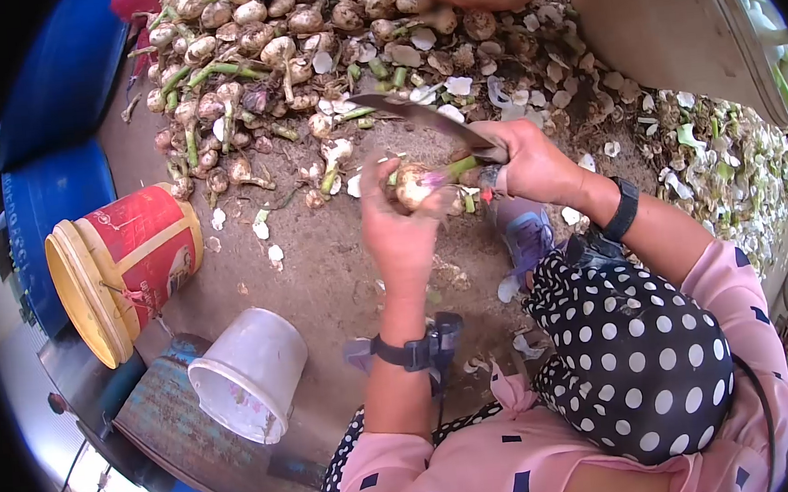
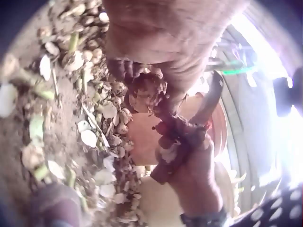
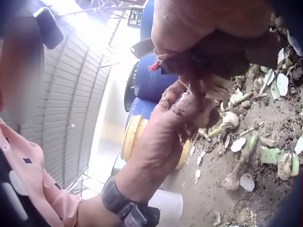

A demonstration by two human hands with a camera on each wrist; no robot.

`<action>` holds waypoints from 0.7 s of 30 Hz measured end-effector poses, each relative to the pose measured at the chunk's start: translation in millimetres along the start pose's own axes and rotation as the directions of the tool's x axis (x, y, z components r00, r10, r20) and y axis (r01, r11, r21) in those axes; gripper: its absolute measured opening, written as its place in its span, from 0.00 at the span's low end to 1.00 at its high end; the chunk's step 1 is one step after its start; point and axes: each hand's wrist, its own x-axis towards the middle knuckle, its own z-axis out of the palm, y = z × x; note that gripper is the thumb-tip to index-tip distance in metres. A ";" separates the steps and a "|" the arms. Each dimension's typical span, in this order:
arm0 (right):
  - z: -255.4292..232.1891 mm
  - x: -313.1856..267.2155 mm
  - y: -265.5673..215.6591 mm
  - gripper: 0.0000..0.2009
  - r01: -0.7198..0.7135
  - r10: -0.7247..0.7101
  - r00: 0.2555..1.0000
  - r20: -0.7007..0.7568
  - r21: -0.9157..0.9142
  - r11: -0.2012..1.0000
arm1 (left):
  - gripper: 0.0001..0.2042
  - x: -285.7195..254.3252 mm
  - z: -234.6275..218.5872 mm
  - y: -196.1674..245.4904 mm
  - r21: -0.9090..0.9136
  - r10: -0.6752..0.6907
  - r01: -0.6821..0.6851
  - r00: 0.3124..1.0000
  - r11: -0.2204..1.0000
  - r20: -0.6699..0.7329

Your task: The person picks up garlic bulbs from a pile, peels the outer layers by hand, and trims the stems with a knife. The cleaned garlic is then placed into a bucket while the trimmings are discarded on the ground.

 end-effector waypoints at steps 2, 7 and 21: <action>2.6 -1.8 -3.0 0.14 0.113 -0.112 0.988 -0.104 -0.001 0.994 | 0.25 -8.9 13.5 -10.3 -0.895 -0.518 0.439 0.785 0.078 0.339; 0.2 -6.6 -0.7 0.13 0.348 -0.368 0.930 -0.005 -0.314 0.883 | 0.22 -16.6 30.5 -7.3 -0.706 -0.242 0.307 0.790 -0.638 0.563; 4.2 -10.8 -18.7 0.13 0.345 -0.382 0.916 0.125 -0.730 0.589 | 0.17 -25.9 9.8 -19.6 -0.424 -0.213 0.281 0.956 0.861 0.200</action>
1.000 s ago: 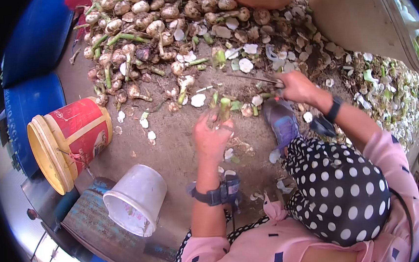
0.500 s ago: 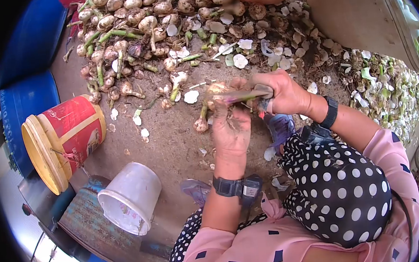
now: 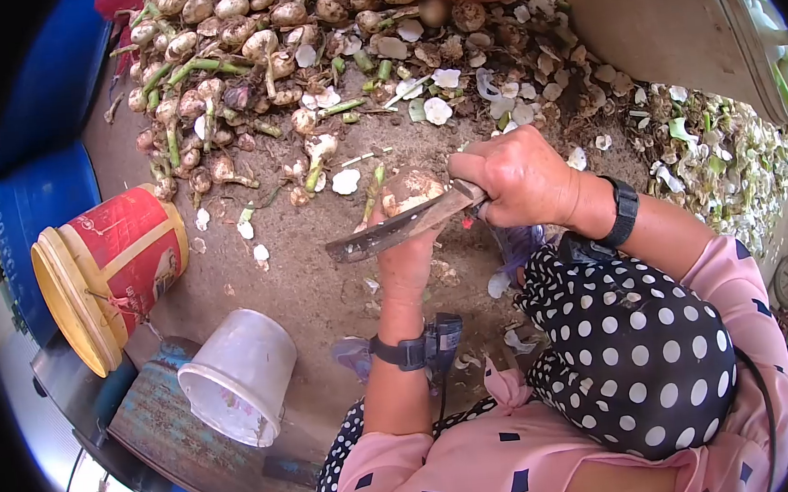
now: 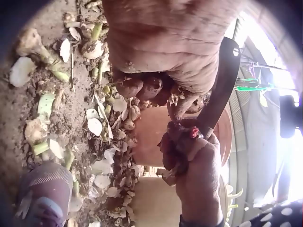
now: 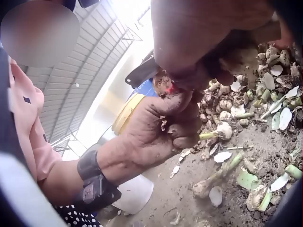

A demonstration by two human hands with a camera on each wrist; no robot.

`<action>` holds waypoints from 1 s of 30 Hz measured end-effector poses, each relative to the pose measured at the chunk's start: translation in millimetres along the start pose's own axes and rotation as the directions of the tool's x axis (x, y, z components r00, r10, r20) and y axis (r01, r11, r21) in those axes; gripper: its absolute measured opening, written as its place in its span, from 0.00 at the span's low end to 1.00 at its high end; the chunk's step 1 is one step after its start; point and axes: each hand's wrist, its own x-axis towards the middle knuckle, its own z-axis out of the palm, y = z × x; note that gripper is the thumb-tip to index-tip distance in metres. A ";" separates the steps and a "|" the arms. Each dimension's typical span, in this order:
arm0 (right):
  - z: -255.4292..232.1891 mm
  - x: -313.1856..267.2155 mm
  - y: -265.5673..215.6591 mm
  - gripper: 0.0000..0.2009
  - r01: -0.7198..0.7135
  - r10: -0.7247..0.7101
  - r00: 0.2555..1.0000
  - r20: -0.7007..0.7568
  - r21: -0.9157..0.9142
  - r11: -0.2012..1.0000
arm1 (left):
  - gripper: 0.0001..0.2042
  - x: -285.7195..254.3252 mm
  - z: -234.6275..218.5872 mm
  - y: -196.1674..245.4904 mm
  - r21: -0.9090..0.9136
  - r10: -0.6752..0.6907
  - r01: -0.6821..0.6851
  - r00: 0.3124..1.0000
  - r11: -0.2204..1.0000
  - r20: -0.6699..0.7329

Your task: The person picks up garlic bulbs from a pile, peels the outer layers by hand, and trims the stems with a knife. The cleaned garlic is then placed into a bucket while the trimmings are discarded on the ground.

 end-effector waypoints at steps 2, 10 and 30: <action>2.1 -0.2 -0.5 0.13 -0.005 0.005 1.000 0.028 -0.012 1.000 | 0.17 -1.0 -3.3 -2.3 0.018 0.035 -0.036 0.998 0.999 0.046; 23.8 -6.6 10.9 0.13 -0.022 0.020 0.998 -0.056 -0.040 0.999 | 0.18 -26.4 -0.6 -1.9 -0.480 -0.238 0.294 0.955 0.827 0.174; 40.5 -19.5 38.0 0.11 -0.373 0.357 0.925 0.130 0.138 0.918 | 0.10 -3.5 -12.1 -67.4 -0.388 -0.652 0.613 0.757 0.688 0.041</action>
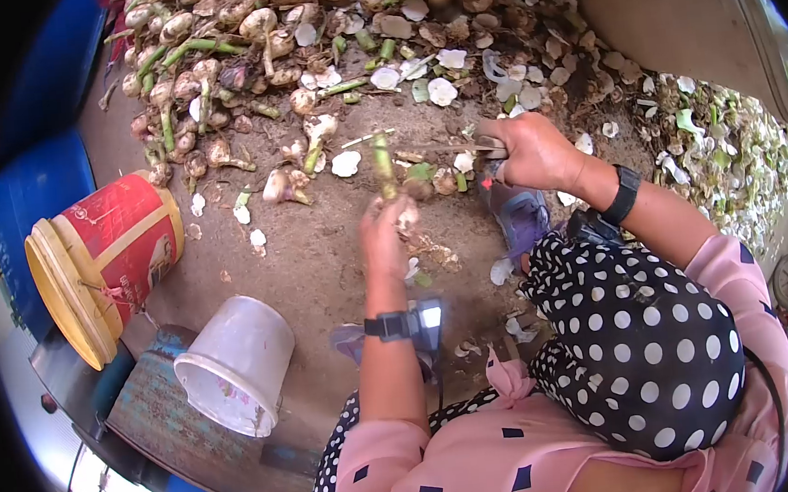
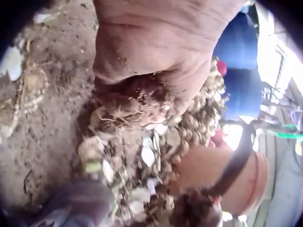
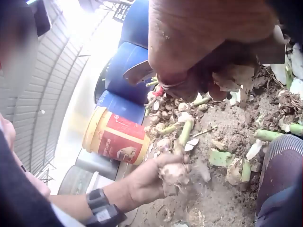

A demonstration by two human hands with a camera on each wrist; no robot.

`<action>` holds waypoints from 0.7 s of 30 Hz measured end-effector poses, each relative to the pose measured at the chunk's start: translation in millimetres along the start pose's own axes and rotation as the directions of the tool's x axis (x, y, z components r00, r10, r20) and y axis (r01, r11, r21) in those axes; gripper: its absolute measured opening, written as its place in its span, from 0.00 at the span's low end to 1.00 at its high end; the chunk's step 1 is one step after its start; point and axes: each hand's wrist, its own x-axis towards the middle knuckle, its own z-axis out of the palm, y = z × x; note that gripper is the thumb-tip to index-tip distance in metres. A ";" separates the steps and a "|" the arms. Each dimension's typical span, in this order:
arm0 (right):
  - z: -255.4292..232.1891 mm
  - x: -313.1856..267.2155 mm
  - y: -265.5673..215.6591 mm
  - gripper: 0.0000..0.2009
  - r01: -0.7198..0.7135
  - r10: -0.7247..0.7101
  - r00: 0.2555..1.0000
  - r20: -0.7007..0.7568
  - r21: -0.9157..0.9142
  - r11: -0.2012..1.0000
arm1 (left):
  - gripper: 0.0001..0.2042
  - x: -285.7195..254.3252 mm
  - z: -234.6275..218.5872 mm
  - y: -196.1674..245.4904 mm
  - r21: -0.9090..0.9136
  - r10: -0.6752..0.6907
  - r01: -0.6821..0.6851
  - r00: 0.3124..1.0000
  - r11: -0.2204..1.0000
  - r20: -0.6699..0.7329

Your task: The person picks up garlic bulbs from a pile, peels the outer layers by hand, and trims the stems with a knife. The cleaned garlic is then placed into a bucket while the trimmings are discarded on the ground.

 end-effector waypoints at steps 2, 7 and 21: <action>-6.3 3.3 -16.3 0.11 0.032 -0.033 0.999 0.025 0.053 0.998 | 0.07 -23.1 16.9 18.2 -0.177 0.052 -0.018 0.981 0.984 0.188; -3.4 12.0 32.2 0.12 -0.192 0.218 0.944 0.246 -0.126 0.973 | 0.12 -51.0 17.2 31.6 -0.315 0.219 -0.108 0.914 0.943 0.342; -20.7 2.1 -35.3 0.09 0.589 -0.577 0.805 -0.137 0.075 0.804 | 0.12 -39.7 55.4 43.6 -0.802 0.006 0.443 0.874 0.401 0.486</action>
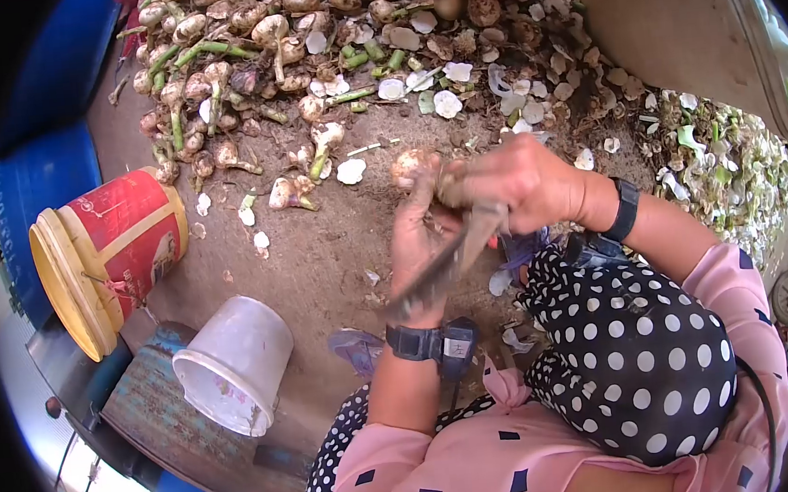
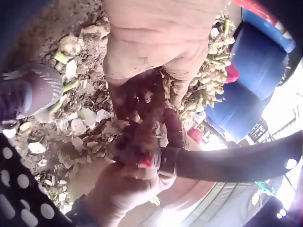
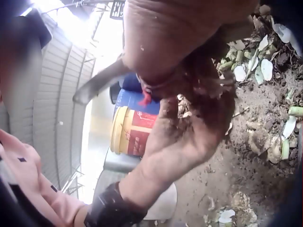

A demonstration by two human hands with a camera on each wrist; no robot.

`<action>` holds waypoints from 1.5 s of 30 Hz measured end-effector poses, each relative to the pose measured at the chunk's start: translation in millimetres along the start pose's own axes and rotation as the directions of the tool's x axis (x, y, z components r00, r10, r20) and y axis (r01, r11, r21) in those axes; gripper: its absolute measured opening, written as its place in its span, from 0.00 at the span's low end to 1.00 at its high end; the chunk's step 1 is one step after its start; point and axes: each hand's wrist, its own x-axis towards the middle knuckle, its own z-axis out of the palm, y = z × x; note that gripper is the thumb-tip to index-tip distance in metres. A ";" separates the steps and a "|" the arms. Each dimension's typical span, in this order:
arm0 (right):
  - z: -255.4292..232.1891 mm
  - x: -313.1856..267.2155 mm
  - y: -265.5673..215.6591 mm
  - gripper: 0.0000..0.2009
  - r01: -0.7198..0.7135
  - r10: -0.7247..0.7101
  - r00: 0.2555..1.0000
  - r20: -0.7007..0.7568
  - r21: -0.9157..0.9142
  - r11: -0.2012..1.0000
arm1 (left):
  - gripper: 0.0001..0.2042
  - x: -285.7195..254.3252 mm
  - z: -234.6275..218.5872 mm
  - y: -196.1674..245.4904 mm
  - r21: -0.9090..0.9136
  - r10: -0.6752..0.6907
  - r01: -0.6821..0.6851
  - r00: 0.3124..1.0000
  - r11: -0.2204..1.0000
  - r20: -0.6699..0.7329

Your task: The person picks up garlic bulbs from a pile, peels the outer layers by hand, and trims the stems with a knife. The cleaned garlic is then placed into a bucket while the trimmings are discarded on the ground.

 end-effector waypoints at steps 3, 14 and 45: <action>-6.7 -1.1 1.9 0.08 -0.100 0.102 0.995 0.017 -0.069 0.993 | 0.11 2.1 -13.6 13.7 0.441 0.141 -0.150 0.989 0.885 0.055; 0.9 1.7 -1.3 0.11 -0.271 0.278 0.960 -0.020 -0.295 0.916 | 0.12 -6.9 -42.3 17.7 0.840 0.295 -0.523 0.788 -0.144 0.541; 10.5 -40.4 52.8 0.20 -0.761 0.771 0.633 0.060 -0.131 0.635 | 0.27 72.8 -46.8 230.0 0.644 0.616 0.302 0.711 -0.703 0.340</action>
